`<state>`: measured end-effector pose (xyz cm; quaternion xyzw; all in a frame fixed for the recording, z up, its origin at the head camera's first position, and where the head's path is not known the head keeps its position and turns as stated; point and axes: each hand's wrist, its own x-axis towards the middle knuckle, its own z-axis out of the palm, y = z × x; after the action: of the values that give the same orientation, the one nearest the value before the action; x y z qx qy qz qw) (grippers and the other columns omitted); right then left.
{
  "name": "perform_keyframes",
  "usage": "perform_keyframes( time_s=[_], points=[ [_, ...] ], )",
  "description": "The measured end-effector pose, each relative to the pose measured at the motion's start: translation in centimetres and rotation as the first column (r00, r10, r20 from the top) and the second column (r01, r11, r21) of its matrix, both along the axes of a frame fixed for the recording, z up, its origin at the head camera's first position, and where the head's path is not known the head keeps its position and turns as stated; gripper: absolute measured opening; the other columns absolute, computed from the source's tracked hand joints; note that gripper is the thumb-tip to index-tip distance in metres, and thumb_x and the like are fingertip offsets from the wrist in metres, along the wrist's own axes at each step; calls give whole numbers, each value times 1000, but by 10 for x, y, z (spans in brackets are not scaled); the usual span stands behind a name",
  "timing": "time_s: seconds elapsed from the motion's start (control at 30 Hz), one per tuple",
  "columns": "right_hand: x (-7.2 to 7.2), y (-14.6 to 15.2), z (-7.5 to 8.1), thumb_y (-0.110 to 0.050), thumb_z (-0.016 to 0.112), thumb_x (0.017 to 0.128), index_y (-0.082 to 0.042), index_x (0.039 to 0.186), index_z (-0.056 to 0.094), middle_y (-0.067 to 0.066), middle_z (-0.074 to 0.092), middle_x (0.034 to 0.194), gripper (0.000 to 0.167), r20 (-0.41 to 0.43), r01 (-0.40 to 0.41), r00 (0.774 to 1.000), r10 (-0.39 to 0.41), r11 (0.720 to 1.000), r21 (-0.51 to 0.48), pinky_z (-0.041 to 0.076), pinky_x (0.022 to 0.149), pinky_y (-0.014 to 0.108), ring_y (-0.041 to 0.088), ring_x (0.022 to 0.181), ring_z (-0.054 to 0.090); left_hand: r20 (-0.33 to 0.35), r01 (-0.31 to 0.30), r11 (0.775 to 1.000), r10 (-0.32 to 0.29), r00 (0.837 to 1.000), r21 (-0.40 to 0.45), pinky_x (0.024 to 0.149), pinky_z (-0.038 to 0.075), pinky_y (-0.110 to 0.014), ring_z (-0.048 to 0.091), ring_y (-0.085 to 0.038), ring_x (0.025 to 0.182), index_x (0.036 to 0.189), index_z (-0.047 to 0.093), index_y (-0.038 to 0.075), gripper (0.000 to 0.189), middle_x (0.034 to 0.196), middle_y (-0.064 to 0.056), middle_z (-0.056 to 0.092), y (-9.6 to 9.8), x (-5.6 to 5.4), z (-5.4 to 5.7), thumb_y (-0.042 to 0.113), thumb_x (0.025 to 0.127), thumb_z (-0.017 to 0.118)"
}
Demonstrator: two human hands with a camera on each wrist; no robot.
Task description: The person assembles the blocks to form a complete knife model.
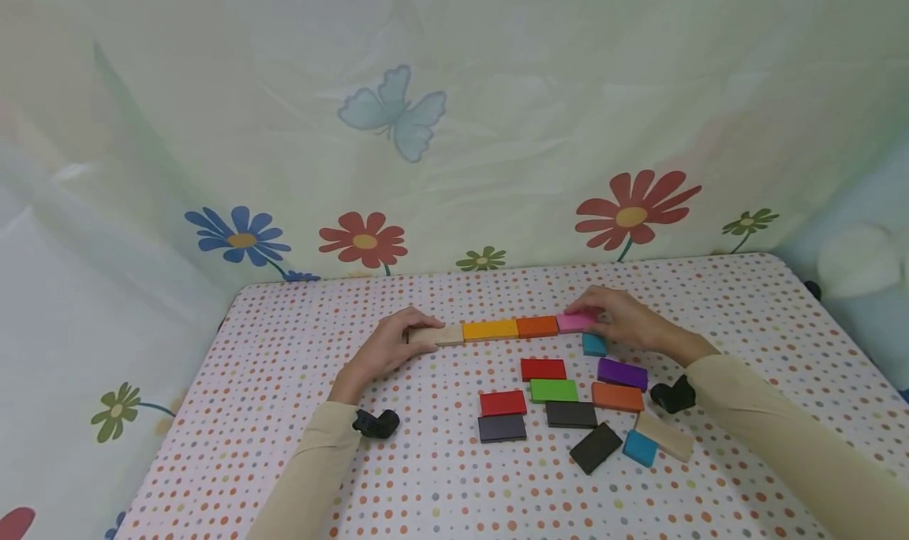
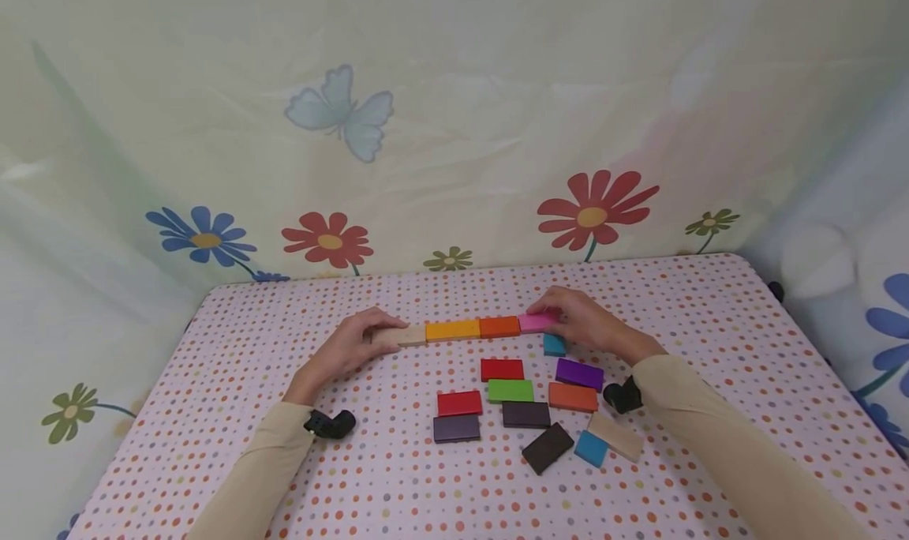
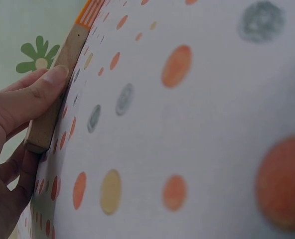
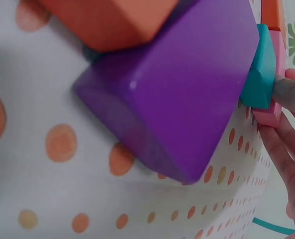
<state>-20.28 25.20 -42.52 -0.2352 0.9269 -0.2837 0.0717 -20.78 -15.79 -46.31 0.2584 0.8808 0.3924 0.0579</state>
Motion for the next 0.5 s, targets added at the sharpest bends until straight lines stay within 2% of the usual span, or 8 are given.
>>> perform_keyframes(
  time_s=[0.33,0.5],
  points=[
    [1,-1,2,10,77,88,1,124,73,13,68,111,37,-5,-18,1000,18,1000,-3,57,93,52,31,104,62,8,-3,1000,3,1000,4,97,51,-39,62,-19,106,127,76,15,34,123,-3,68,-1,0,-1,15,94,80],
    [3,-5,3,3,77,92,2,128,70,15,67,115,37,14,25,1000,-25,1000,-12,56,95,54,33,108,62,10,-2,1000,2,1000,6,98,51,-39,62,-19,107,128,76,15,34,124,-3,68,-1,0,-1,15,94,80]
  ],
)
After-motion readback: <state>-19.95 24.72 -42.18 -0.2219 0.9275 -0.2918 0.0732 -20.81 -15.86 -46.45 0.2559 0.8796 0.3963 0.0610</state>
